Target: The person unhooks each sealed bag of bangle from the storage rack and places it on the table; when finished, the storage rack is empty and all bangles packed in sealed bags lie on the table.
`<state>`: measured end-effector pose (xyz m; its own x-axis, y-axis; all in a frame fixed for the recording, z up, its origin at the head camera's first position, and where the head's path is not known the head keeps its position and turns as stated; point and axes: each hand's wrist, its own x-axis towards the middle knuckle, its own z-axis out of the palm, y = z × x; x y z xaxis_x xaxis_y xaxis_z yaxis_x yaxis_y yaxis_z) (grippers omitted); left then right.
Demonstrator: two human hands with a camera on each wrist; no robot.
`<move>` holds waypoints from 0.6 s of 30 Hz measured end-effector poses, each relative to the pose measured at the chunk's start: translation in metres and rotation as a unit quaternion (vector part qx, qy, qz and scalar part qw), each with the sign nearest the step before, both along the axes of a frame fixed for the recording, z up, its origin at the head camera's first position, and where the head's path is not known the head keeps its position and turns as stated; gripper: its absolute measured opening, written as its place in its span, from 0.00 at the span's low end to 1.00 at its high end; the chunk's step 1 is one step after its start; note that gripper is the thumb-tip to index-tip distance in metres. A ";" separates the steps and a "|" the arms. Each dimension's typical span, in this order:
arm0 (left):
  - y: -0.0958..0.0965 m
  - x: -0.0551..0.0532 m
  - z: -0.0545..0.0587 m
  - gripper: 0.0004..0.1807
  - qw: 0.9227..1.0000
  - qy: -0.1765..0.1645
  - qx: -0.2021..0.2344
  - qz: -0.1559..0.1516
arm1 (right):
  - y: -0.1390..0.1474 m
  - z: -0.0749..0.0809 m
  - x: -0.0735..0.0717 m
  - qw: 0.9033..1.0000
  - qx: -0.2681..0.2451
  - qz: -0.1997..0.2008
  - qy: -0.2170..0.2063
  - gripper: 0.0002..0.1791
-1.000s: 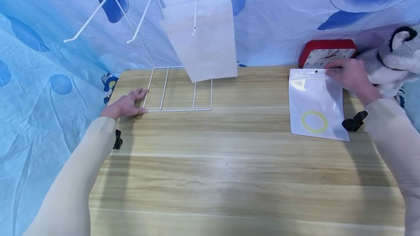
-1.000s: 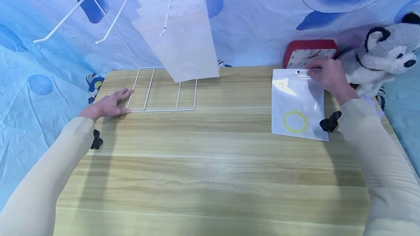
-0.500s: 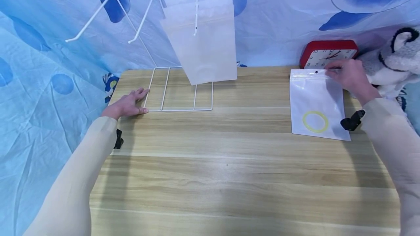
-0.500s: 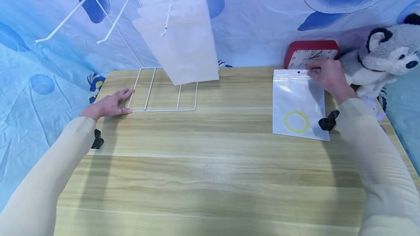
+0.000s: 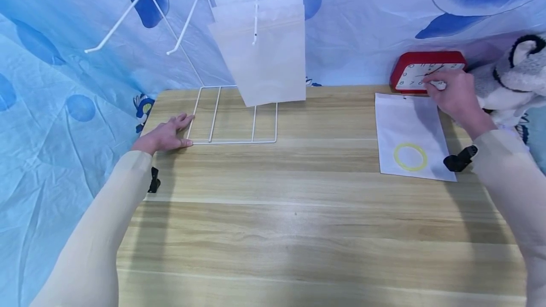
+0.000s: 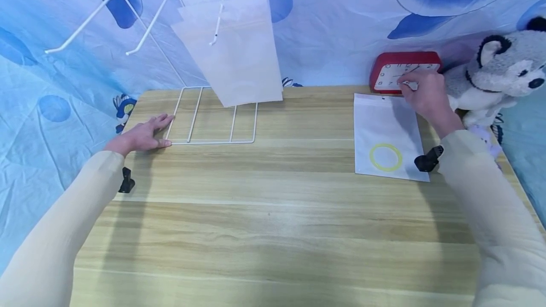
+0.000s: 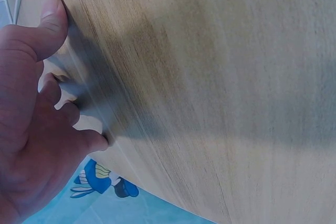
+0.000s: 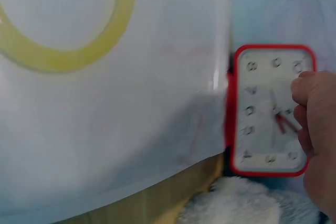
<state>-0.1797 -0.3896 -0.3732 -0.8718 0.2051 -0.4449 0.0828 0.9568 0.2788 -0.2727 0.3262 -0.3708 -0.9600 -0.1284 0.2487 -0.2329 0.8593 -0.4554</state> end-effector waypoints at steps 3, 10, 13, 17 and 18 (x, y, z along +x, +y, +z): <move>0.000 0.000 0.000 0.50 1.000 -0.001 0.000 0.001 | -0.006 0.011 0.006 0.998 -0.013 0.025 0.057 0.14; -0.001 0.001 0.001 0.49 1.000 0.003 0.000 -0.003 | -0.041 0.044 0.026 0.991 -0.062 0.090 0.081 0.13; -0.001 0.001 0.001 0.49 1.000 0.005 0.002 -0.003 | -0.062 0.057 0.031 0.988 -0.090 0.114 0.054 0.13; 0.000 0.001 0.000 0.49 1.000 0.006 0.004 -0.003 | -0.090 0.071 0.036 0.981 -0.123 0.146 0.040 0.13; 0.000 0.001 0.000 0.49 1.000 0.006 0.005 -0.002 | -0.096 0.075 0.037 0.979 -0.130 0.151 0.035 0.14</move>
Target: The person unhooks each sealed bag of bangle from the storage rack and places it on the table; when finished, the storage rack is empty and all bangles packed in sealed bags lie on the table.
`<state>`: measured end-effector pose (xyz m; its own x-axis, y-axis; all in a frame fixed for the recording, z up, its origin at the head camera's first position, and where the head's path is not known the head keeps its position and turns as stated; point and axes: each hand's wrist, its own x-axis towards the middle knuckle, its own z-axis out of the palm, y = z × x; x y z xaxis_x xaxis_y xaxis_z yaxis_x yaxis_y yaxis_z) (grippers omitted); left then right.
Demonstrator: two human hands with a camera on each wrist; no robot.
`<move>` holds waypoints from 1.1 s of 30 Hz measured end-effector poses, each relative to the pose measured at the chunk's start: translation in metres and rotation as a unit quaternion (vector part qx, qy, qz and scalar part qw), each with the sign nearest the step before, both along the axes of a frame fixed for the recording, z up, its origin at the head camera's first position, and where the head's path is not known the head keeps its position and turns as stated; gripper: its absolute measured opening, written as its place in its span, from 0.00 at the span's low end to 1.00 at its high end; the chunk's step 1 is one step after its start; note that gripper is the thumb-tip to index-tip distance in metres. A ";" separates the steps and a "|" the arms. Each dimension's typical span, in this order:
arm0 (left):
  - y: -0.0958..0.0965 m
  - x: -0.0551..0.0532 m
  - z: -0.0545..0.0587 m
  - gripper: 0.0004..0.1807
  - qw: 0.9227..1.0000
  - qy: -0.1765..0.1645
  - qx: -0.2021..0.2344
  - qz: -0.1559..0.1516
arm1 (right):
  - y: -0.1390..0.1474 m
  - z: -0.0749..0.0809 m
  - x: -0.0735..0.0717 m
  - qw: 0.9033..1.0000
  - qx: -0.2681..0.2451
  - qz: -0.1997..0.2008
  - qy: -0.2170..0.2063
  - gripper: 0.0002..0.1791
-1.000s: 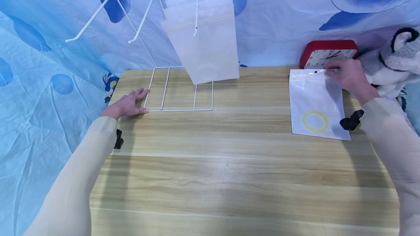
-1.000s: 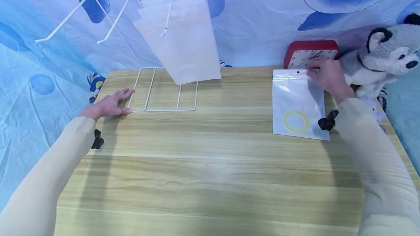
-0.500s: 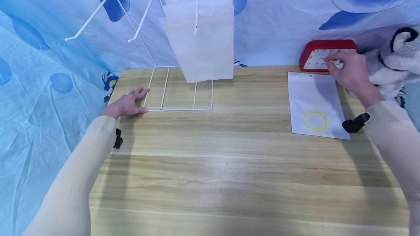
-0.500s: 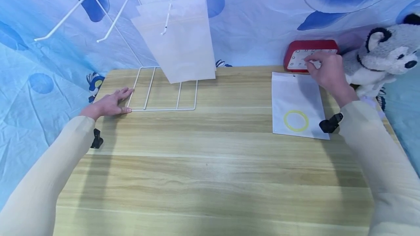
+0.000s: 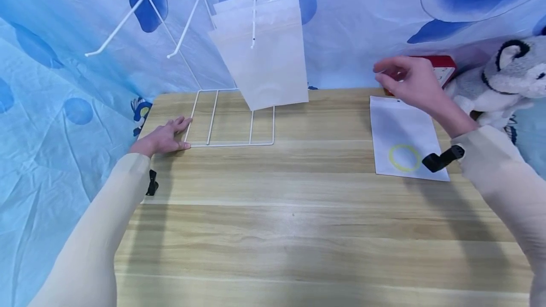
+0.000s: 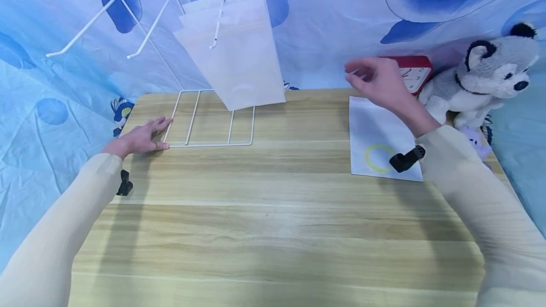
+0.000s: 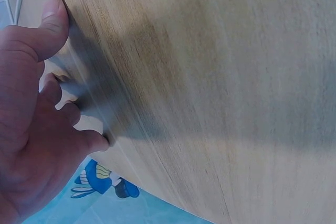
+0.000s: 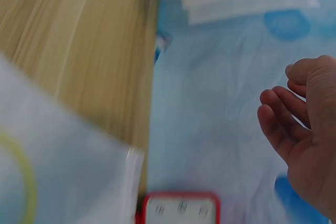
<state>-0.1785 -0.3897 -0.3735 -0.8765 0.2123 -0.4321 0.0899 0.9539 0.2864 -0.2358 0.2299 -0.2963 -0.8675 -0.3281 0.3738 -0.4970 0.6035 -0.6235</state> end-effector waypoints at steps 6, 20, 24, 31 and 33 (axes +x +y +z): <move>-0.002 -0.001 -0.002 0.50 1.000 0.002 -0.001 0.000 | -0.044 0.019 0.002 0.996 -0.065 0.034 -0.047 0.18; -0.004 -0.001 -0.003 0.49 1.000 0.003 0.004 0.005 | -0.109 0.061 -0.014 0.972 -0.195 0.126 -0.038 0.20; -0.004 -0.001 -0.003 0.49 1.000 0.006 0.003 0.005 | -0.120 0.070 -0.021 0.966 -0.214 0.136 -0.044 0.21; -0.003 0.000 -0.001 0.49 1.000 0.004 0.008 0.005 | -0.133 0.078 -0.028 0.958 -0.237 0.143 -0.070 0.21; -0.002 0.000 -0.001 0.49 1.000 0.003 0.009 0.004 | -0.136 0.078 -0.030 0.956 -0.244 0.145 -0.078 0.21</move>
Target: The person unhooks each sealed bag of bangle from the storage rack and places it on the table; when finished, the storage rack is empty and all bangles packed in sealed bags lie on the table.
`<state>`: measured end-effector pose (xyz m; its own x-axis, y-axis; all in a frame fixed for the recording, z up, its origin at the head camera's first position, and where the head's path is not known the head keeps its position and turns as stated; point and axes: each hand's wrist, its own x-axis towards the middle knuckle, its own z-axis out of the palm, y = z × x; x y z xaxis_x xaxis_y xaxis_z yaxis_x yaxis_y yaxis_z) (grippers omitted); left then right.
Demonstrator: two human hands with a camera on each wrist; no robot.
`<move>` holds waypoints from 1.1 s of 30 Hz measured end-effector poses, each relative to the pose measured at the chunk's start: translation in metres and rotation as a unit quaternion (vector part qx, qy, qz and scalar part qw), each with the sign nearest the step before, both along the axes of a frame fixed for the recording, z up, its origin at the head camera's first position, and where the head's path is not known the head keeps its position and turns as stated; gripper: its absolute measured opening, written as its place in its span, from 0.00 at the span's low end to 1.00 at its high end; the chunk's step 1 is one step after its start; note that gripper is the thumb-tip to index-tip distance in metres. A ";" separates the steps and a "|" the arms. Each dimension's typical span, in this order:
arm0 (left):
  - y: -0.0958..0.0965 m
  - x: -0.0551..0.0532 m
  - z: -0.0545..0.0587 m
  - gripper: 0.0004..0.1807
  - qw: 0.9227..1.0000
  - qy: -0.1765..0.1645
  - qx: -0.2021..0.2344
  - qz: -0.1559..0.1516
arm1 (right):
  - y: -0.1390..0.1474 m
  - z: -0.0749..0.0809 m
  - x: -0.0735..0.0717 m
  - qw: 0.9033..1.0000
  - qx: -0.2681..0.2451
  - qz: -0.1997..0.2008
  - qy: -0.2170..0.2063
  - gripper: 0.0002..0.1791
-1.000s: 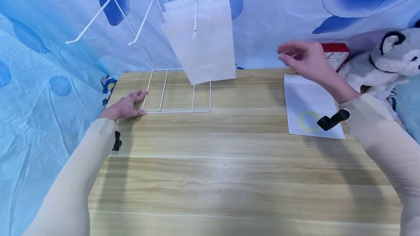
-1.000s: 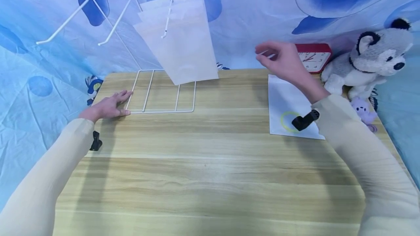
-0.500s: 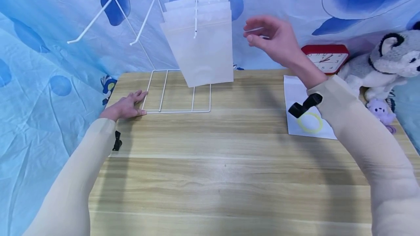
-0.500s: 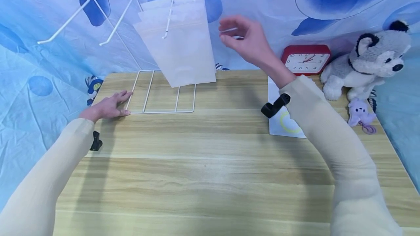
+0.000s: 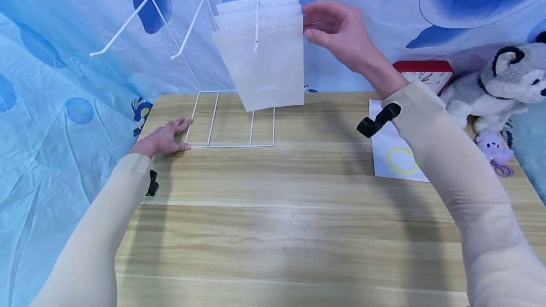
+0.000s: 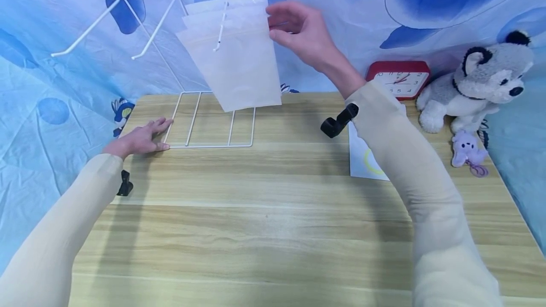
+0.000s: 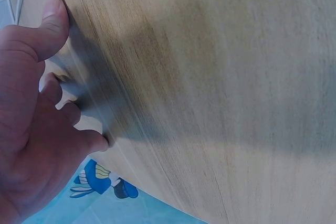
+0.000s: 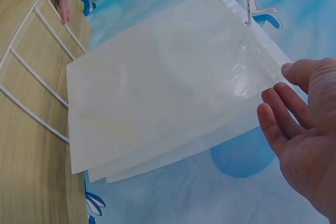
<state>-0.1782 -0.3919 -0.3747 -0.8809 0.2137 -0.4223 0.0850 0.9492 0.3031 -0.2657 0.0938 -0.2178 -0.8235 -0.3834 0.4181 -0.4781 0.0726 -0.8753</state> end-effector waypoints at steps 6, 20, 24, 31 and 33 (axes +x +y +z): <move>0.001 0.000 -0.002 0.49 1.000 -0.005 0.001 0.000 | -0.008 0.001 -0.006 0.999 -0.015 0.007 -0.051 0.20; 0.003 -0.005 -0.003 0.49 1.000 -0.004 0.005 -0.002 | -0.030 0.009 -0.012 0.994 -0.018 0.027 -0.107 0.19; 0.004 -0.006 -0.005 0.49 1.000 -0.005 0.008 -0.003 | -0.036 0.010 -0.014 0.991 -0.027 0.031 -0.123 0.17; 0.006 -0.006 -0.002 0.49 1.000 -0.004 0.006 -0.007 | -0.042 0.010 -0.018 0.986 -0.056 0.038 -0.150 0.16; 0.006 -0.005 -0.001 0.50 1.000 -0.004 0.003 -0.007 | -0.044 0.009 -0.018 0.988 -0.049 0.037 -0.144 0.16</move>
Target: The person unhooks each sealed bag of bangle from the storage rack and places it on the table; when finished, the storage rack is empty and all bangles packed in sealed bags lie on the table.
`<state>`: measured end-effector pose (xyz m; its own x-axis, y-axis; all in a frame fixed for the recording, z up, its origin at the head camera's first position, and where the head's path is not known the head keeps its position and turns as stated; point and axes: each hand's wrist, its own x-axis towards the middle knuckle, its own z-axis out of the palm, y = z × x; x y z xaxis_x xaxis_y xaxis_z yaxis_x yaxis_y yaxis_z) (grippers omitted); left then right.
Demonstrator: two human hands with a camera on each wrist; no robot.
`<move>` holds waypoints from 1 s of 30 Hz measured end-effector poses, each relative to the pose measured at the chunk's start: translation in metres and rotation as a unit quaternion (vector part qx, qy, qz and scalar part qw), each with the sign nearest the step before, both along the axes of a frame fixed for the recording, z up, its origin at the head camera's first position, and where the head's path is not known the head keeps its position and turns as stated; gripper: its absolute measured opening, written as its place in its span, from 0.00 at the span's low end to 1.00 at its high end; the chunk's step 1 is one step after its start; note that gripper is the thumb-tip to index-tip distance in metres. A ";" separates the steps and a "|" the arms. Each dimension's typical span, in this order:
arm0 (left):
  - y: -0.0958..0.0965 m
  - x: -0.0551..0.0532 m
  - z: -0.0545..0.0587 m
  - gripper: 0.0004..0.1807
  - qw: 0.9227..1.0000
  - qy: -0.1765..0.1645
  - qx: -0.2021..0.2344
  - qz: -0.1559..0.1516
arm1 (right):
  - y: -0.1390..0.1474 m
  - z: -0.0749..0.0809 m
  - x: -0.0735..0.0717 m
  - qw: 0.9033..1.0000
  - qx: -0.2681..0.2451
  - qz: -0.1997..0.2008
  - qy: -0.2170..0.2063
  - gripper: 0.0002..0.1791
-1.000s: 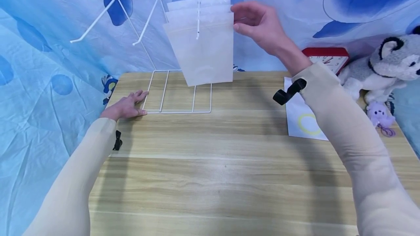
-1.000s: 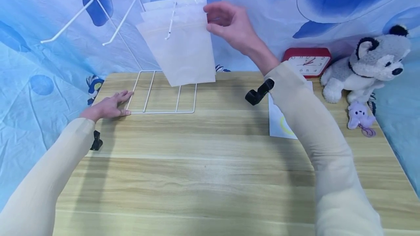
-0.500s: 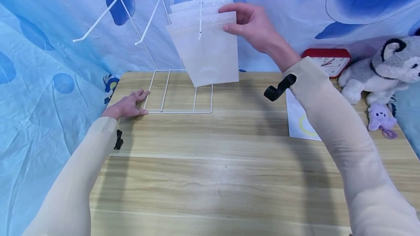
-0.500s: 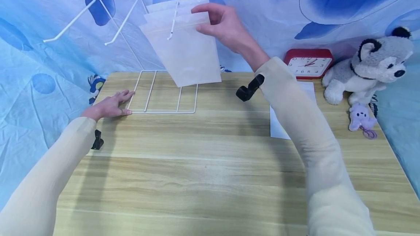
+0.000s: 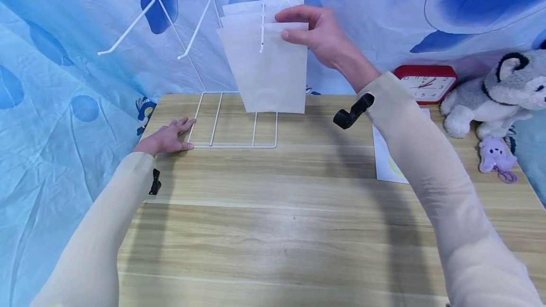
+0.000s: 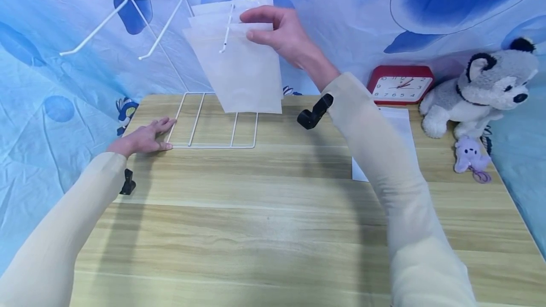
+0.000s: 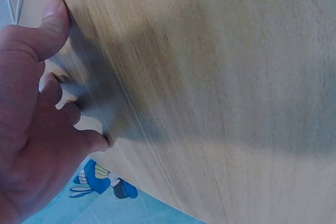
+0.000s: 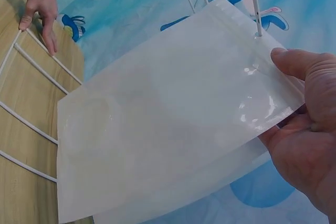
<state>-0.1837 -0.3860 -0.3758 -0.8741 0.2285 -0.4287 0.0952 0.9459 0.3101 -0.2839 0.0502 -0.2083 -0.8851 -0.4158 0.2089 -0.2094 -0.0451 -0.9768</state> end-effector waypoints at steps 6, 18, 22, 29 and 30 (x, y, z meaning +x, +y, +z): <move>0.000 0.001 -0.001 0.49 1.000 0.001 -0.010 0.003 | -0.006 0.000 -0.001 1.000 0.026 -0.005 -0.002 0.16; 0.001 0.000 -0.001 0.48 1.000 0.005 -0.001 0.002 | -0.014 0.000 -0.005 1.000 0.015 -0.011 -0.014 0.15; 0.002 0.000 -0.002 0.47 1.000 0.006 -0.003 0.000 | -0.014 0.000 -0.003 1.000 0.018 -0.017 -0.013 0.14; 0.001 -0.001 -0.002 0.48 1.000 0.008 -0.005 -0.004 | -0.013 0.001 0.003 1.000 0.015 -0.019 -0.016 0.12; 0.001 -0.001 -0.002 0.49 1.000 0.009 -0.006 -0.006 | -0.013 0.001 0.004 1.000 0.017 -0.019 -0.014 0.12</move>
